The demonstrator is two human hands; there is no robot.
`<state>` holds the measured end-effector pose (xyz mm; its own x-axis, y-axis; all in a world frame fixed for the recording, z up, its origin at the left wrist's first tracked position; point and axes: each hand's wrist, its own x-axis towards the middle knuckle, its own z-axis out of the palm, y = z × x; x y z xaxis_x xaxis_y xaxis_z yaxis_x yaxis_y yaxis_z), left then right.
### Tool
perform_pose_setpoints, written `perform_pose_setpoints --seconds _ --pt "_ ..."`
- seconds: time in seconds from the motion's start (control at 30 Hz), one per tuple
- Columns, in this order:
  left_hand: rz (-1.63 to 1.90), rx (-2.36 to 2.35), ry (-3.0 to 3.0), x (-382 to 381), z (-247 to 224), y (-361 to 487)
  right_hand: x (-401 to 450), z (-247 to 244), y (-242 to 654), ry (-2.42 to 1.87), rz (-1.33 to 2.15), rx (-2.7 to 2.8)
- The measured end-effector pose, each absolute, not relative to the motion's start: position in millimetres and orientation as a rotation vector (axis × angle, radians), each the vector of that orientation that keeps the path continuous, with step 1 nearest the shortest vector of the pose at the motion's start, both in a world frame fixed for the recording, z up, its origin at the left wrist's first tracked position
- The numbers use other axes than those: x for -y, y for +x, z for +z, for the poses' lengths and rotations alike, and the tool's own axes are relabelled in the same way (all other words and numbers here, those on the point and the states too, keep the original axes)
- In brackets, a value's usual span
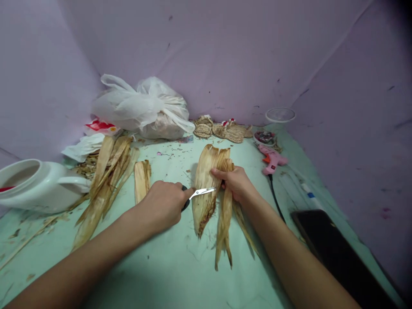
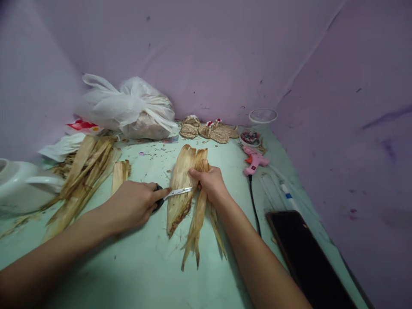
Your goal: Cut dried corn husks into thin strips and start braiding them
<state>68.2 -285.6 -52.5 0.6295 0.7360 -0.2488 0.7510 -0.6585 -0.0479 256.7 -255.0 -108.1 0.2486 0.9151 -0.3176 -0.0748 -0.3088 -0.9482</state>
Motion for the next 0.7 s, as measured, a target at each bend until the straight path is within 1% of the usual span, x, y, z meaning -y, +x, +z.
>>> perform_pose_setpoints --seconds 0.13,0.27,0.43,0.57,0.7 --pt "-0.488 -1.144 2.88 284.7 -57.9 65.6 254.3 -110.4 257.2 -1.542 1.242 0.841" --pt "-0.468 -0.996 2.933 288.3 -59.5 52.2 253.4 -112.9 258.0 -1.553 1.238 0.856" --pt "-0.516 -0.869 2.89 296.5 -48.0 25.1 252.4 -114.6 259.2 -1.552 1.237 0.858" --pt "-0.477 -0.995 2.906 292.3 -38.9 28.5 253.1 -114.7 258.6 -1.54 1.238 0.868" --pt "-0.446 -1.069 2.896 284.4 -47.2 57.6 253.5 -114.8 258.4 -1.529 1.242 0.87"
